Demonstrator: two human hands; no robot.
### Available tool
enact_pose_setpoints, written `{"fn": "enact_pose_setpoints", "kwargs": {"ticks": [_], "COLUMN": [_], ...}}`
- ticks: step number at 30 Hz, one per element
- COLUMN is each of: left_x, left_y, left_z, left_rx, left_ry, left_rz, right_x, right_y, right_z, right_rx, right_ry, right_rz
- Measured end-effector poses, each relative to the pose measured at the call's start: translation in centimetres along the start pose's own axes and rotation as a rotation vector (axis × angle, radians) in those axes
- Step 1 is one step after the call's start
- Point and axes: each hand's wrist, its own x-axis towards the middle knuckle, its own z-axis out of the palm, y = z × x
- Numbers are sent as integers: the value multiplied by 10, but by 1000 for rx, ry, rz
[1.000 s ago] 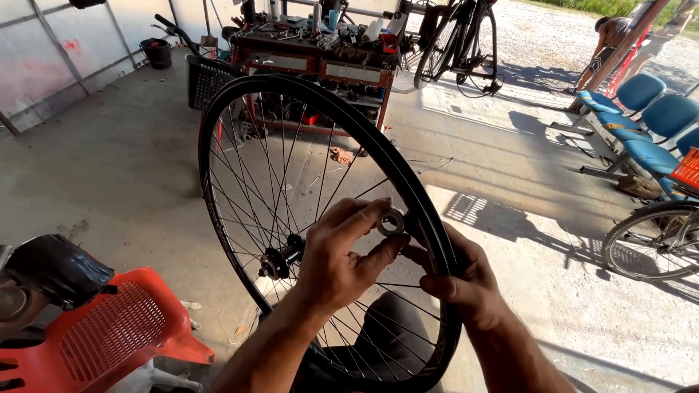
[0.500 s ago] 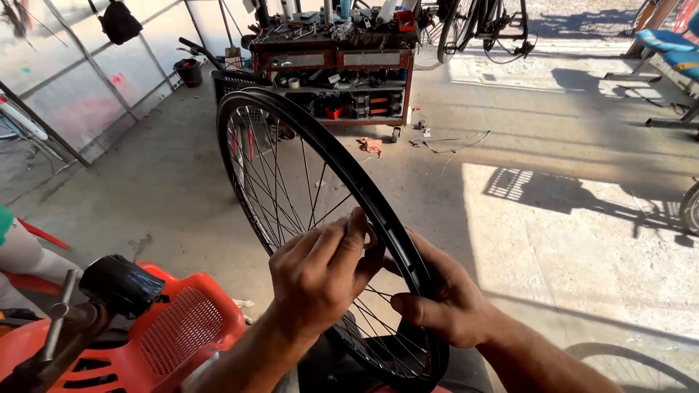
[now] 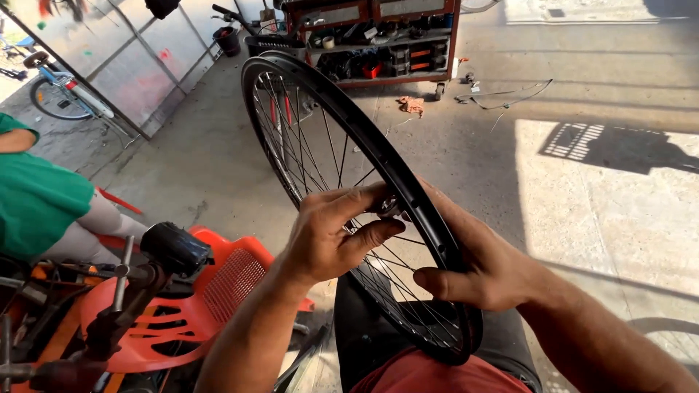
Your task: Repairing a bicycle wheel by inspecting and positioning a small metal component on the rim
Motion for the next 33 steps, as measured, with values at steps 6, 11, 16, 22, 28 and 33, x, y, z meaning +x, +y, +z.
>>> {"fn": "enact_pose_setpoints", "kwargs": {"ticks": [6,11,16,22,28,33], "left_x": [-38,-24,-7,-12,-5,5], "left_y": [-44,-37,-41,-32,-10,1], "left_z": [60,57,40,67,92,94], "left_rx": [-129,-314,-940,-427,-460,-153], "left_ry": [480,449,103,186,229,464], "left_rz": [-17,-178,-350,-288,-11,54], "right_x": [15,13,-3,-27,-14,10], "right_y": [10,-1,-1,9,-3,14], "right_z": [-1,-3,0,-4,-34,-49], "right_rx": [-210,-323,-241,-226,118,474], "right_ry": [2,95,157,269,229,143], "right_rz": [-145,-90,-48,-28,77,131]}}
